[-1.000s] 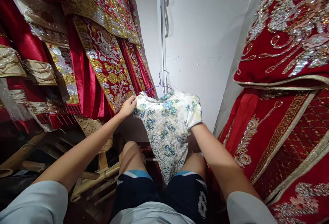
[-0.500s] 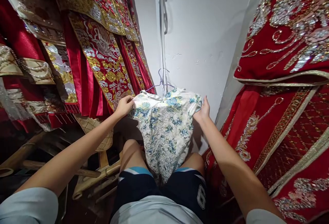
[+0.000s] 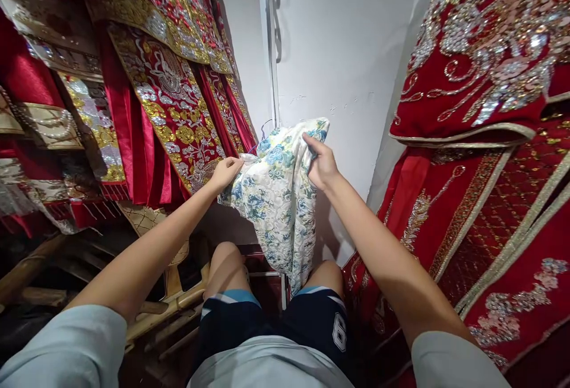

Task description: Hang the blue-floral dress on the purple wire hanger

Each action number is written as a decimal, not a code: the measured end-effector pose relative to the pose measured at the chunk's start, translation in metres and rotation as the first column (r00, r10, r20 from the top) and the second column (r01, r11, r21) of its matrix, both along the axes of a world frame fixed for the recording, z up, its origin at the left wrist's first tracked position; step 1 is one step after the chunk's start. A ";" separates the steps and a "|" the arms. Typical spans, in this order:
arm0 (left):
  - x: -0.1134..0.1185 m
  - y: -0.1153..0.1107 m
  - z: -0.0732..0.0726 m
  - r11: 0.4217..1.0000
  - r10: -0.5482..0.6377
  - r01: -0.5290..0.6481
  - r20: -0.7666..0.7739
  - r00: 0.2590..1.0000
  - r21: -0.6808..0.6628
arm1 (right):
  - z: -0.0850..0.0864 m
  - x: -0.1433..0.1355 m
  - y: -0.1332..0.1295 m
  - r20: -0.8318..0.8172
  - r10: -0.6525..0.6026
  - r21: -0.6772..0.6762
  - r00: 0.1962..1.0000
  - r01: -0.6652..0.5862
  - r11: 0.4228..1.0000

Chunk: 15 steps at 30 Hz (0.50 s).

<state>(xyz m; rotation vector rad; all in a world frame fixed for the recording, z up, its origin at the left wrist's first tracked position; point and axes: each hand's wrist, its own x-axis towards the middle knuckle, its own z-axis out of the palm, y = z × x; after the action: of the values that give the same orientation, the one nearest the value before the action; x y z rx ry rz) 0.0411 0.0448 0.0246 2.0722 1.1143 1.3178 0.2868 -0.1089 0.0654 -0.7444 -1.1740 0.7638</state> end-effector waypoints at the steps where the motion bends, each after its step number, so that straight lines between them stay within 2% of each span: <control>1: 0.002 0.002 -0.001 1.000 0.006 -0.006 -0.003 1.000 0.006 | 0.002 0.000 0.003 -0.005 -0.002 0.005 1.000 0.002 1.000; 4: 0.010 0.006 0.000 0.999 0.043 -0.043 -0.018 0.999 0.026 | 0.011 0.006 0.021 -0.022 -0.010 0.006 1.000 0.010 1.000; 7: 0.010 0.009 0.001 0.996 0.091 -0.090 -0.021 0.996 0.025 | 0.007 0.007 0.034 -0.026 0.027 -0.045 0.999 -0.028 0.999; 9: 0.005 0.007 -0.002 0.994 0.103 -0.102 -0.019 0.995 0.043 | -0.004 0.001 0.029 -0.004 0.099 -0.097 0.995 -0.099 0.990; 11: -0.004 0.003 -0.009 0.990 0.098 -0.094 -0.029 0.995 0.101 | -0.017 -0.007 0.015 0.119 0.278 -0.177 0.953 -0.255 0.950; 12: -0.009 -0.002 -0.015 0.986 0.093 -0.088 -0.027 0.995 0.139 | -0.022 -0.010 0.006 0.214 0.419 -0.243 0.883 -0.367 0.898; 13: -0.012 -0.007 -0.020 0.982 0.084 -0.080 -0.015 0.996 0.172 | -0.027 -0.012 -0.003 0.300 0.571 -0.327 0.764 -0.480 0.814; 15: -0.016 -0.023 -0.032 0.977 0.049 -0.058 0.047 0.998 0.206 | -0.032 -0.013 -0.015 0.381 0.807 -0.508 0.451 -0.627 0.590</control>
<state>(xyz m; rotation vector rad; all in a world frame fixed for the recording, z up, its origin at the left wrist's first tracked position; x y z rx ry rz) 0.0250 0.0221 -0.0077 2.1626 1.0602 1.5554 0.2737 -0.1243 0.0336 -0.7231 -2.0518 1.5520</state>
